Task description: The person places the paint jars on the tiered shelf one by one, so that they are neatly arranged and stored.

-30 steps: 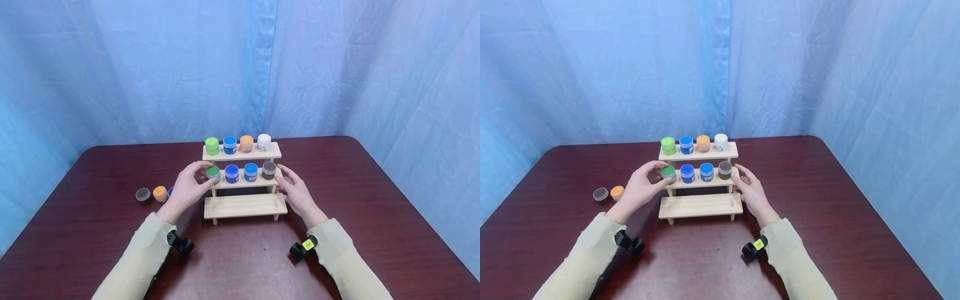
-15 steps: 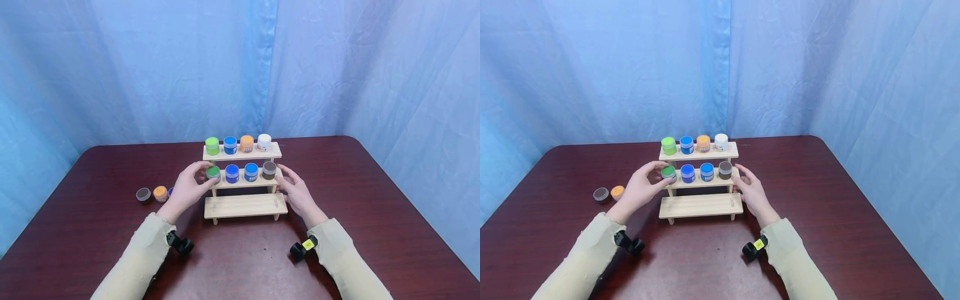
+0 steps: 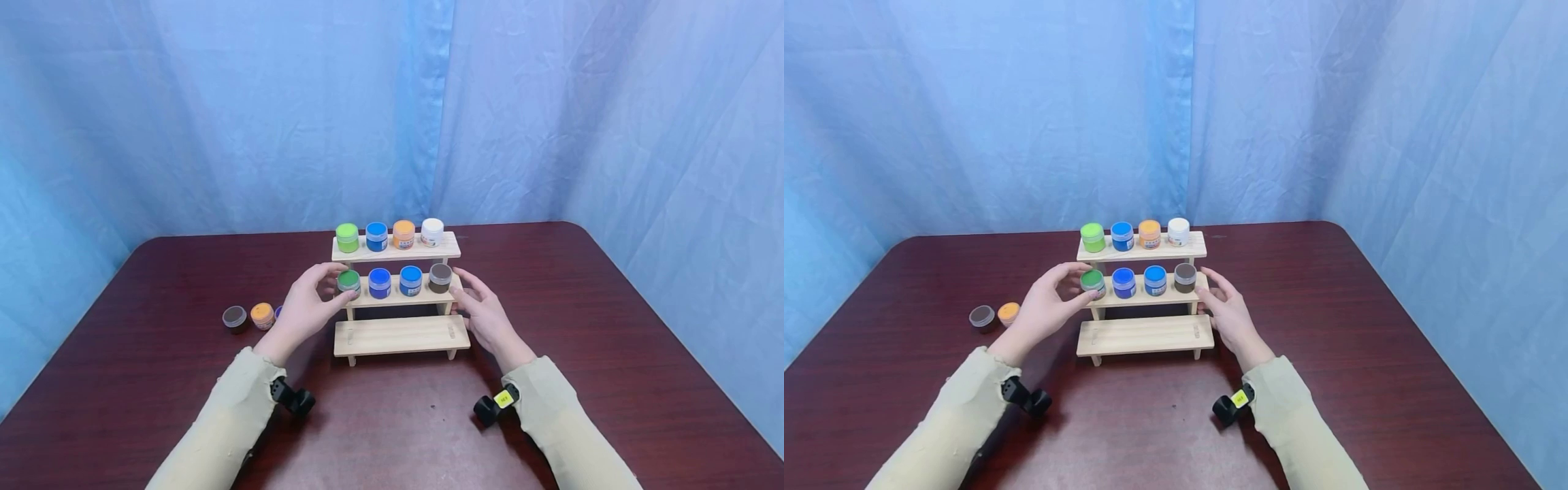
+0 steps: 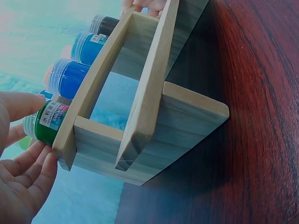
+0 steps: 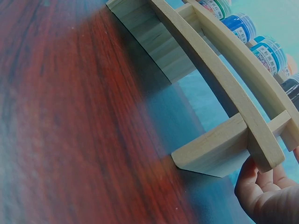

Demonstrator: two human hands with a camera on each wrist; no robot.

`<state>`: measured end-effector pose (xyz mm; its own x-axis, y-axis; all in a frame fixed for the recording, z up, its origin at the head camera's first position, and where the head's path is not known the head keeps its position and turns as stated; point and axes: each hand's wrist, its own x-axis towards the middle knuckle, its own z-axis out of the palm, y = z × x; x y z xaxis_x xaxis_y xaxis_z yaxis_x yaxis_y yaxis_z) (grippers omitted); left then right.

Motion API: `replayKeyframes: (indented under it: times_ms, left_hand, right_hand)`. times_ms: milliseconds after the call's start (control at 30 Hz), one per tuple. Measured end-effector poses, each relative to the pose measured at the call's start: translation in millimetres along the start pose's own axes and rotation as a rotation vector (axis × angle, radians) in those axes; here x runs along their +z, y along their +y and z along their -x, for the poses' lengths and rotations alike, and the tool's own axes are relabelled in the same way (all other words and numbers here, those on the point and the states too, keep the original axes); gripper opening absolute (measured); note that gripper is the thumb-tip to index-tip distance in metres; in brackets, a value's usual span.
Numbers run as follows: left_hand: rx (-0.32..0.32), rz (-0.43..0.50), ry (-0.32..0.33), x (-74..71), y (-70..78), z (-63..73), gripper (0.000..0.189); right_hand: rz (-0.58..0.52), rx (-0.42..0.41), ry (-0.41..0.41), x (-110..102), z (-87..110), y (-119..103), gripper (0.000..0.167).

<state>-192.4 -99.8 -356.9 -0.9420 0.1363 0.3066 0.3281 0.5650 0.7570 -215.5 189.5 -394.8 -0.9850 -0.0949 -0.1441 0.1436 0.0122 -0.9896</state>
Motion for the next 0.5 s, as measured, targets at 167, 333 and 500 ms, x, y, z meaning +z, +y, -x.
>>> replayKeyframes:
  times_ms: [167, 333, 500]
  left_hand:
    - [0.004, 0.018, 0.013, -3.6, -1.6, 2.2, 0.043]
    - [0.012, 0.031, 0.033, -5.7, -3.3, 5.7, 0.042]
    - [0.009, 0.047, 0.041, -7.4, -3.3, 9.8, 0.039]
  right_hand:
    - [0.003, 0.005, 0.003, 0.6, 0.6, -1.1, 0.052]
    - [0.01, 0.006, 0.001, 0.6, 0.7, -1.7, 0.052]
    - [0.015, 0.004, -0.003, 0.1, 0.6, -2.1, 0.052]
